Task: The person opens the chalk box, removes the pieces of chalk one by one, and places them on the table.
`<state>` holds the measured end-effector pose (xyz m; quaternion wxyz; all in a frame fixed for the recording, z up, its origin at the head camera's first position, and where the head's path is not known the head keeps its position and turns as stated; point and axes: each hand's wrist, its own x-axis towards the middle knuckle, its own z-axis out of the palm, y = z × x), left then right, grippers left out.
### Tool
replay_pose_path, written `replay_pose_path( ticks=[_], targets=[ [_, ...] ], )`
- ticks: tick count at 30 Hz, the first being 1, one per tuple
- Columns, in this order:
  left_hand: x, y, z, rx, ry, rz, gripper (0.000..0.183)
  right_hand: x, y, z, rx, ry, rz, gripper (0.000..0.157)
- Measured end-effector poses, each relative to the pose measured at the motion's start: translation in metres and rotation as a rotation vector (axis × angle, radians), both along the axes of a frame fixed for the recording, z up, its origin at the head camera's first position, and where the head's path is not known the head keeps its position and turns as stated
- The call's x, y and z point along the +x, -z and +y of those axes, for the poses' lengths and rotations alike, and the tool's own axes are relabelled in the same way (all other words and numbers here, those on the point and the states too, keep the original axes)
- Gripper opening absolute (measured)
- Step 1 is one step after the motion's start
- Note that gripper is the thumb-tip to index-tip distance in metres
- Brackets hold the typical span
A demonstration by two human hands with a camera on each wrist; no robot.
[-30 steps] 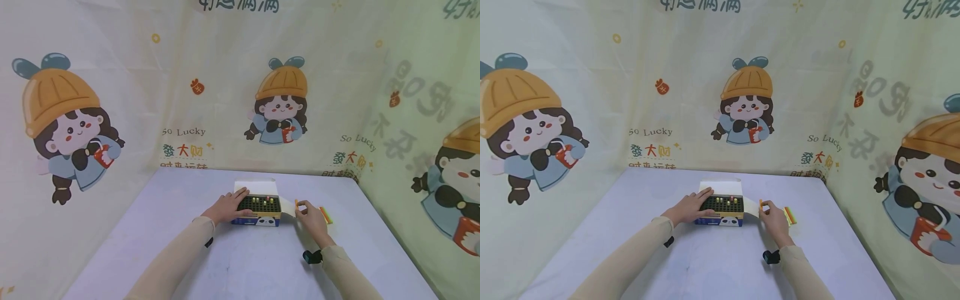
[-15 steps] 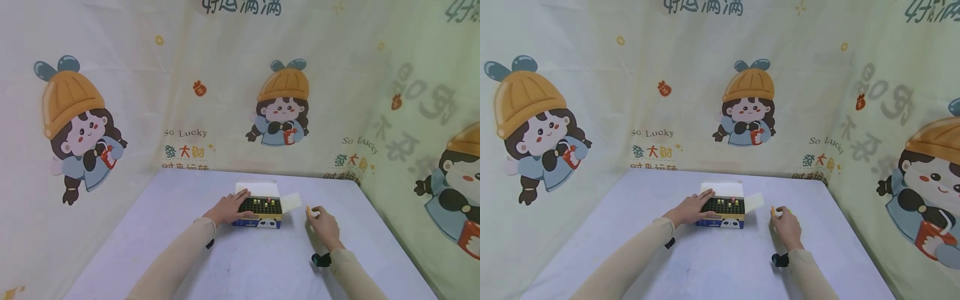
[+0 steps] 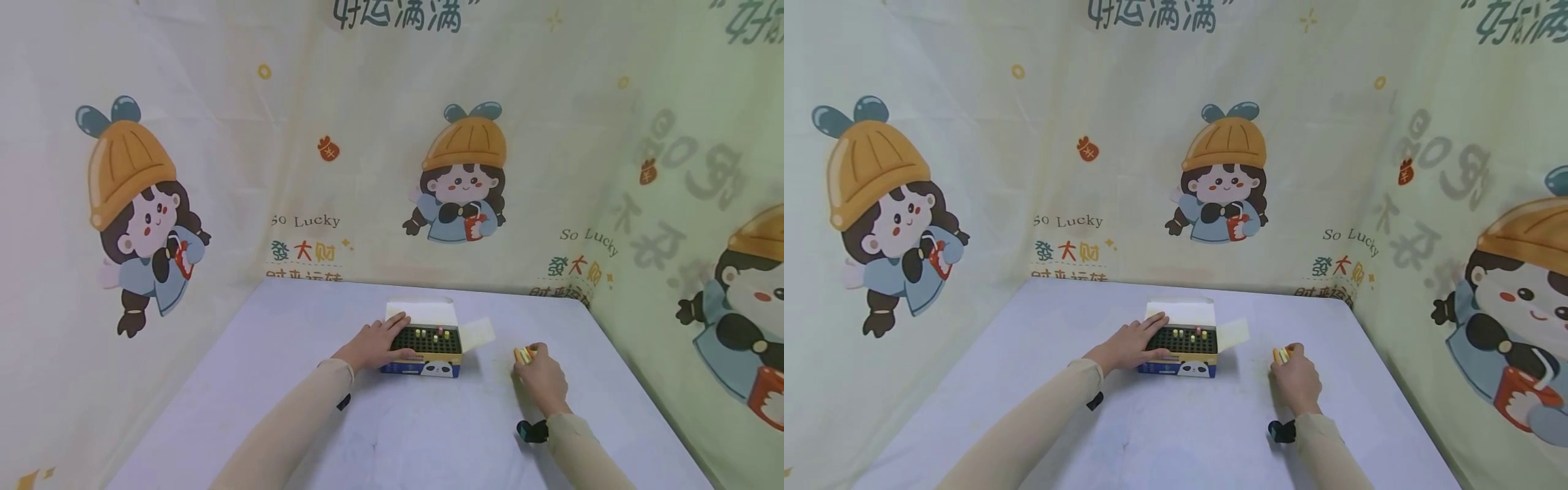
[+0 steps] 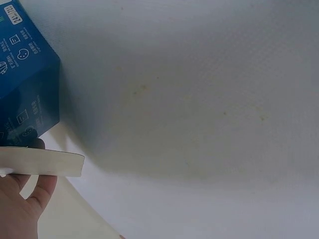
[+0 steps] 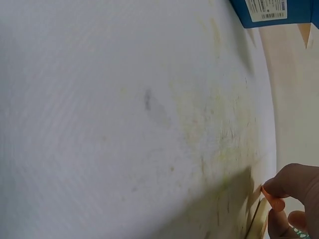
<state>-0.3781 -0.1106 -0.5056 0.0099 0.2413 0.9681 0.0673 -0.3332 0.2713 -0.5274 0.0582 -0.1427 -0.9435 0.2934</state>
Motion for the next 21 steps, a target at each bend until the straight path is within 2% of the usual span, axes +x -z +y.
replay_pose_path(
  ticks=[4, 21],
  targets=[
    [0.000, 0.000, 0.000, 0.004, 0.000, 0.001, 0.093, 0.001, 0.001, 0.003, -0.002, 0.017, 0.002, 0.064],
    [0.006, -0.004, -0.001, 0.005, 0.011, -0.005, 0.091, 0.006, 0.006, 0.013, -0.014, -0.007, 0.048, 0.064]
  ],
)
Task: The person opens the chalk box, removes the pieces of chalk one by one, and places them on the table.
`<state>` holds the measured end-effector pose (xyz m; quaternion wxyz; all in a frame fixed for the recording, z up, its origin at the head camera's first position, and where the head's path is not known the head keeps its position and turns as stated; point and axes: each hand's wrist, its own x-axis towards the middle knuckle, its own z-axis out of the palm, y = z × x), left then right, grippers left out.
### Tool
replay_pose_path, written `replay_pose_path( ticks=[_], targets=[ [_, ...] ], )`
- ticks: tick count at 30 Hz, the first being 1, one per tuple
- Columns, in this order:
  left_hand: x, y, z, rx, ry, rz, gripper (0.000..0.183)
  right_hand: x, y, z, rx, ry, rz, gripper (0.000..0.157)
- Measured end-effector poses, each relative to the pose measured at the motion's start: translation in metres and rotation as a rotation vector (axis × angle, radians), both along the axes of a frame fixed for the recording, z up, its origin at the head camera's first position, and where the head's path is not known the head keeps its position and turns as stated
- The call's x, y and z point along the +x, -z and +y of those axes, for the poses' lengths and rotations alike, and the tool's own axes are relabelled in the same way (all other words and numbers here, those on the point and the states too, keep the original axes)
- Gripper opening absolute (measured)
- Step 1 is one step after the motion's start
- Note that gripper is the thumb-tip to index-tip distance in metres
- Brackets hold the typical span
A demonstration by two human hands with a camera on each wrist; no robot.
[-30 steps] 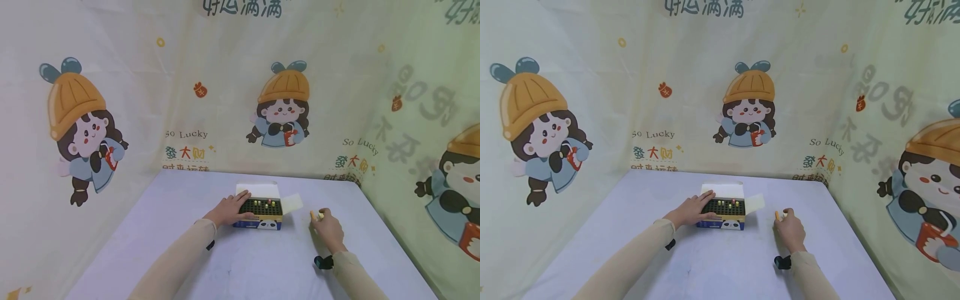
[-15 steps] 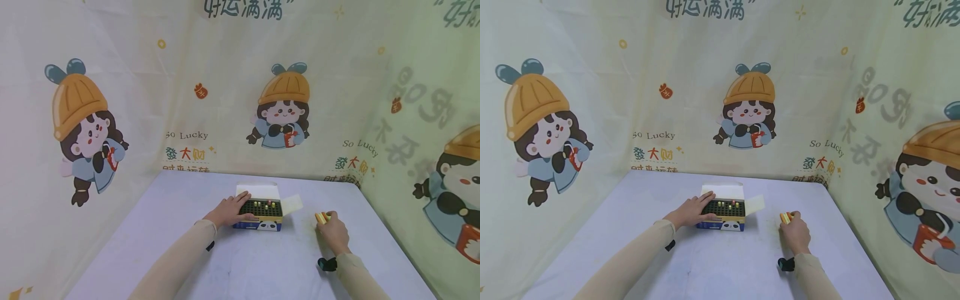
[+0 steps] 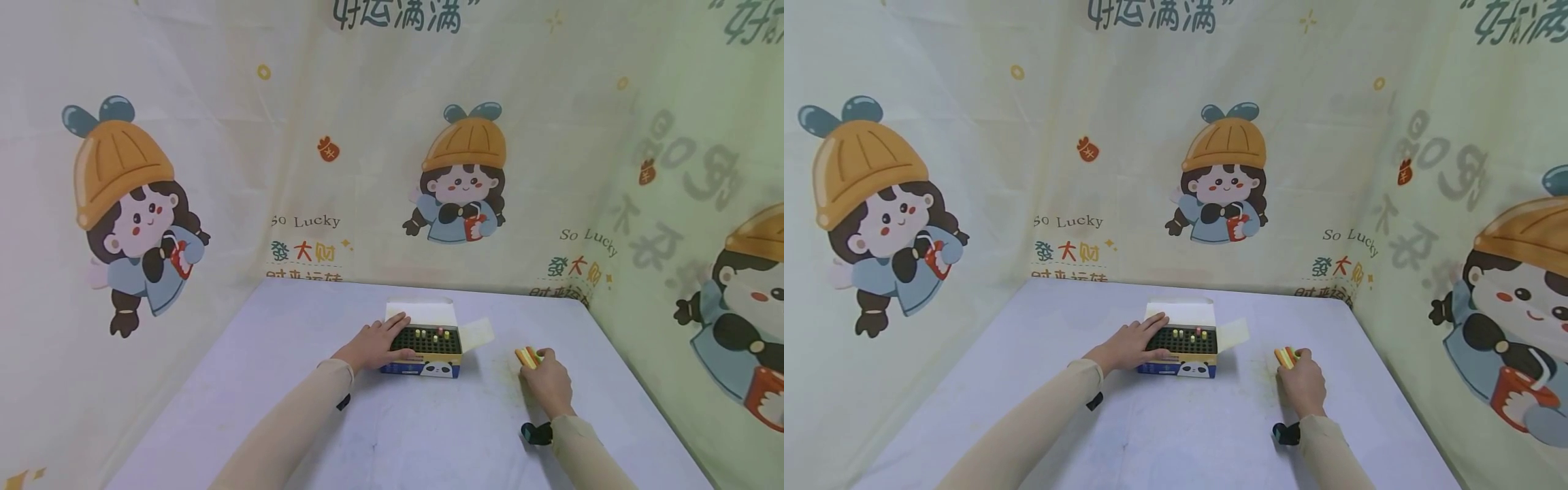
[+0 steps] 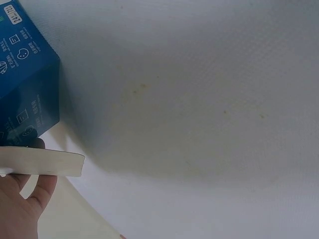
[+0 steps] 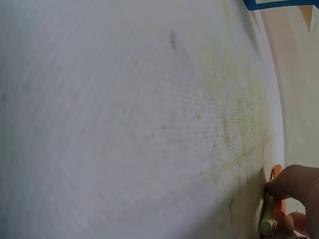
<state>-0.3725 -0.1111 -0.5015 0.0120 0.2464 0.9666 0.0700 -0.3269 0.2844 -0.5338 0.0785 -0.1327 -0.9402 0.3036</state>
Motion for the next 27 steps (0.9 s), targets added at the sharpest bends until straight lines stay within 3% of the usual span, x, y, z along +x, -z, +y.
replay_pose_path(
  ticks=[21, 27],
  targets=[
    [0.000, 0.001, 0.001, 0.005, 0.002, 0.008, 0.091, -0.004, 0.000, -0.002, -0.009, 0.013, -0.015, 0.059],
    [-0.001, 0.000, 0.000, -0.002, 0.000, 0.006, 0.091, -0.007, -0.015, -0.011, -0.008, -0.006, 0.085, 0.053]
  ],
)
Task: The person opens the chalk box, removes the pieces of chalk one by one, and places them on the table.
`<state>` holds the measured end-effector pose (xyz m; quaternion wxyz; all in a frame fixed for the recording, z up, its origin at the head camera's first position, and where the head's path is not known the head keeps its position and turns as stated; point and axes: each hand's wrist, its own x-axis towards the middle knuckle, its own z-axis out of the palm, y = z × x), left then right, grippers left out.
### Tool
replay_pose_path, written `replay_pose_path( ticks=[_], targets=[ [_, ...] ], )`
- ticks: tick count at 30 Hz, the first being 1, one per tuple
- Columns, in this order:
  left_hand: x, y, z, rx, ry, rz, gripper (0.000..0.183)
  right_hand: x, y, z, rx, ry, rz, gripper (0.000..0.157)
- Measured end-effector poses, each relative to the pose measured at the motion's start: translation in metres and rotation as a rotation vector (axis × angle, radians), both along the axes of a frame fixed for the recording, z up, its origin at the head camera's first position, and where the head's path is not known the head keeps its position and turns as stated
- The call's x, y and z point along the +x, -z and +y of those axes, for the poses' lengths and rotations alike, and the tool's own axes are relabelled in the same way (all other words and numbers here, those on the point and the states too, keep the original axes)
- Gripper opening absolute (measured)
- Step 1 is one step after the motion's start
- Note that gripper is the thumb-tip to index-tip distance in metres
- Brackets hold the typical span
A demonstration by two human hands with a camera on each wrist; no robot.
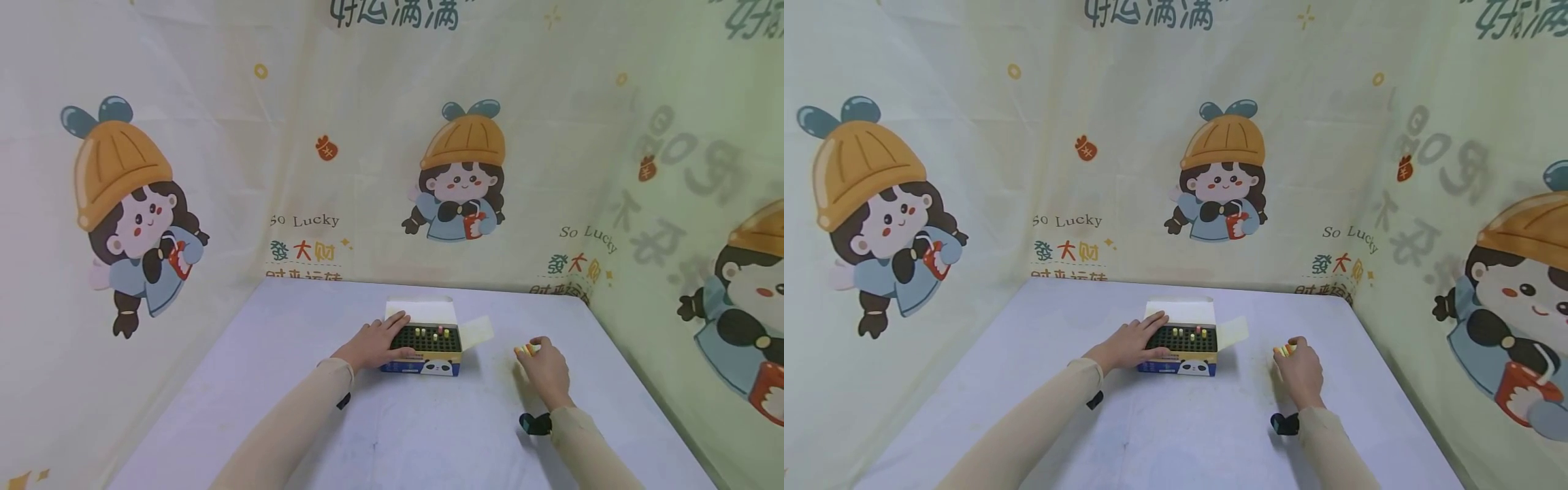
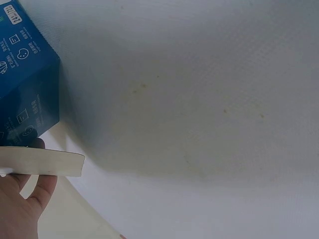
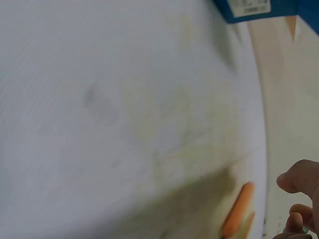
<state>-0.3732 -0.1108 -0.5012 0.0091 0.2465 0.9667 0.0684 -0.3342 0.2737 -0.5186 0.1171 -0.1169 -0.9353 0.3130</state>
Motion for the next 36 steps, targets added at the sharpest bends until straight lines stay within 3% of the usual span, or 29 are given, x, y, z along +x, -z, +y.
replay_pose_path(
  ticks=[11, 15, 19, 23, 30, 36],
  targets=[
    [0.005, -0.004, 0.000, 0.000, -0.002, -0.008, 0.091, -0.009, -0.053, -0.054, -0.025, -0.029, 0.259, 0.040],
    [0.005, -0.004, 0.000, -0.003, 0.003, -0.003, 0.090, -0.013, -0.063, -0.081, -0.004, -0.056, 0.370, 0.035],
    [0.004, -0.003, 0.000, -0.007, 0.008, 0.009, 0.089, -0.015, -0.065, -0.110, 0.023, -0.148, 0.438, 0.029],
    [0.004, -0.002, 0.000, 0.006, 0.011, 0.013, 0.088, -0.015, -0.063, -0.137, 0.045, -0.280, 0.406, 0.026],
    [0.003, -0.003, -0.001, -0.009, 0.007, 0.018, 0.089, -0.016, -0.052, -0.177, 0.155, -0.500, 0.200, 0.022],
    [0.004, -0.003, -0.002, 0.010, 0.017, 0.025, 0.088, -0.020, -0.041, -0.192, 0.171, -0.506, 0.122, 0.018]
  ],
)
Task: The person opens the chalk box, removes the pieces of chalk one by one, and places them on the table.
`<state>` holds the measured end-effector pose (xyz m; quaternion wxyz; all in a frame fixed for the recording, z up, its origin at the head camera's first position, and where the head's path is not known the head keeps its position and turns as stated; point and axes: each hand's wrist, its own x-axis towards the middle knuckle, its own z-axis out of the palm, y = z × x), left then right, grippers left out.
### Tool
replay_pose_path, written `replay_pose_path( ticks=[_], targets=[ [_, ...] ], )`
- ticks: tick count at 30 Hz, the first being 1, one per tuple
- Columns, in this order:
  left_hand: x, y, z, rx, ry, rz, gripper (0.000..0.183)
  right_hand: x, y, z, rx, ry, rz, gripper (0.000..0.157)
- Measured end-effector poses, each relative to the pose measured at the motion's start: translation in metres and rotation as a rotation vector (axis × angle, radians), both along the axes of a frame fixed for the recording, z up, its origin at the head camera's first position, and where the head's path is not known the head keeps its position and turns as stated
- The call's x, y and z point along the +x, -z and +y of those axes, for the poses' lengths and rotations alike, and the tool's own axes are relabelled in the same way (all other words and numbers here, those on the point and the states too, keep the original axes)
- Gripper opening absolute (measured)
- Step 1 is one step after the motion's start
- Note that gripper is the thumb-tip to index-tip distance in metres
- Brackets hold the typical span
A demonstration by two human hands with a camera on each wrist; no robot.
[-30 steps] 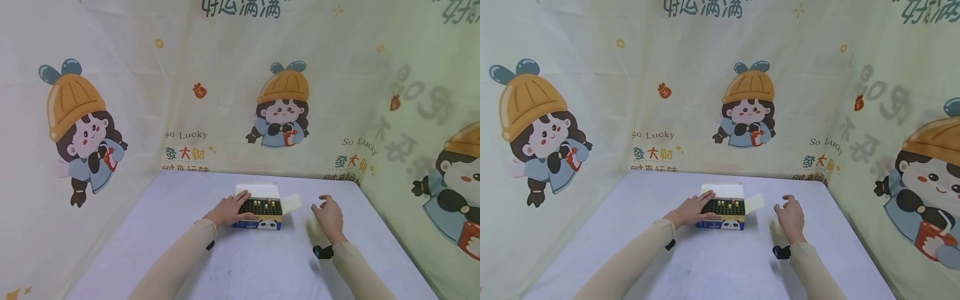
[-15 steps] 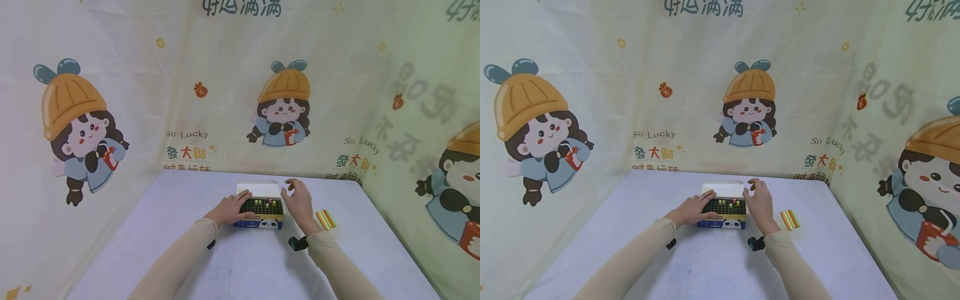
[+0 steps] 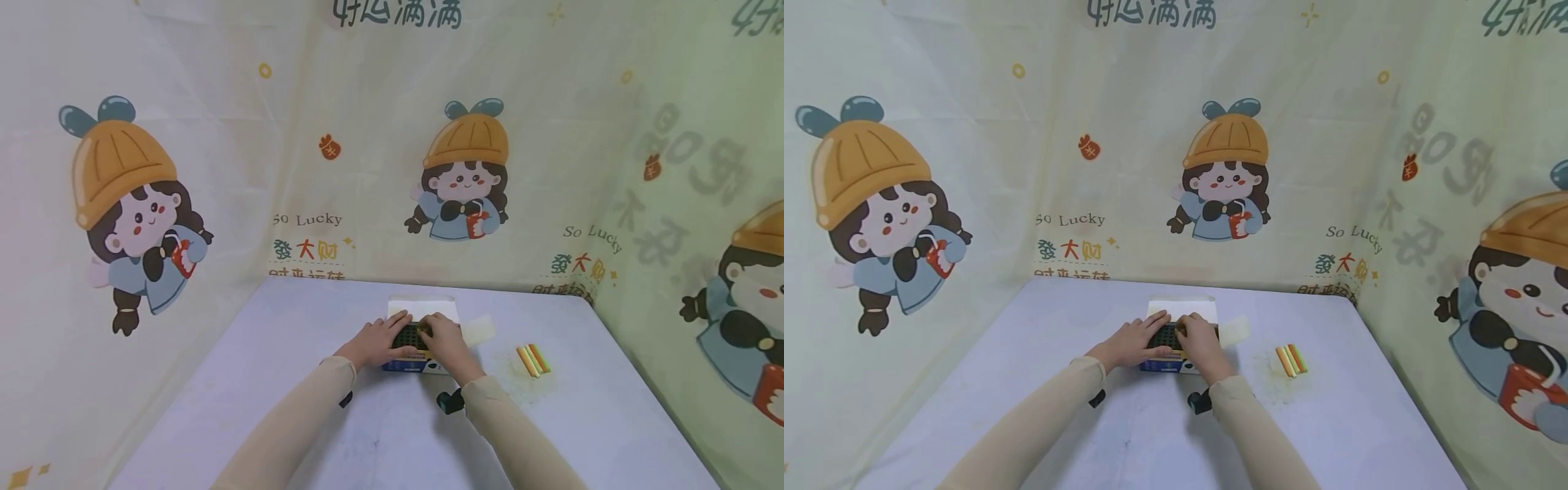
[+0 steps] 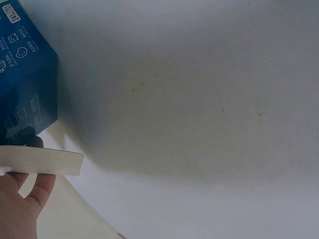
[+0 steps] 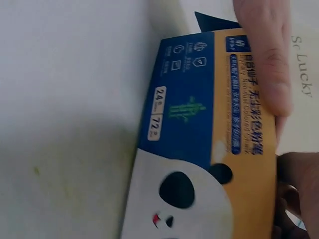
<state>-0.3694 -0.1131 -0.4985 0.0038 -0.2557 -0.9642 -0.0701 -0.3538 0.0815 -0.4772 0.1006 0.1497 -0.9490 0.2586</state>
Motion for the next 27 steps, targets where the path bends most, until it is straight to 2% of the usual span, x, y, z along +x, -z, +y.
replay_pose_path(
  ticks=[9, 18, 27],
  targets=[
    [0.000, 0.001, 0.000, 0.014, 0.014, -0.004, 0.091, -0.005, 0.005, -0.004, -0.001, 0.027, -0.051, 0.013],
    [0.000, -0.003, 0.002, -0.001, -0.009, -0.015, 0.090, -0.009, 0.016, -0.002, 0.021, 0.034, 0.031, 0.010],
    [0.000, -0.002, 0.002, 0.009, -0.008, -0.025, 0.090, -0.011, 0.021, -0.002, 0.052, 0.031, 0.047, 0.010]
  ],
)
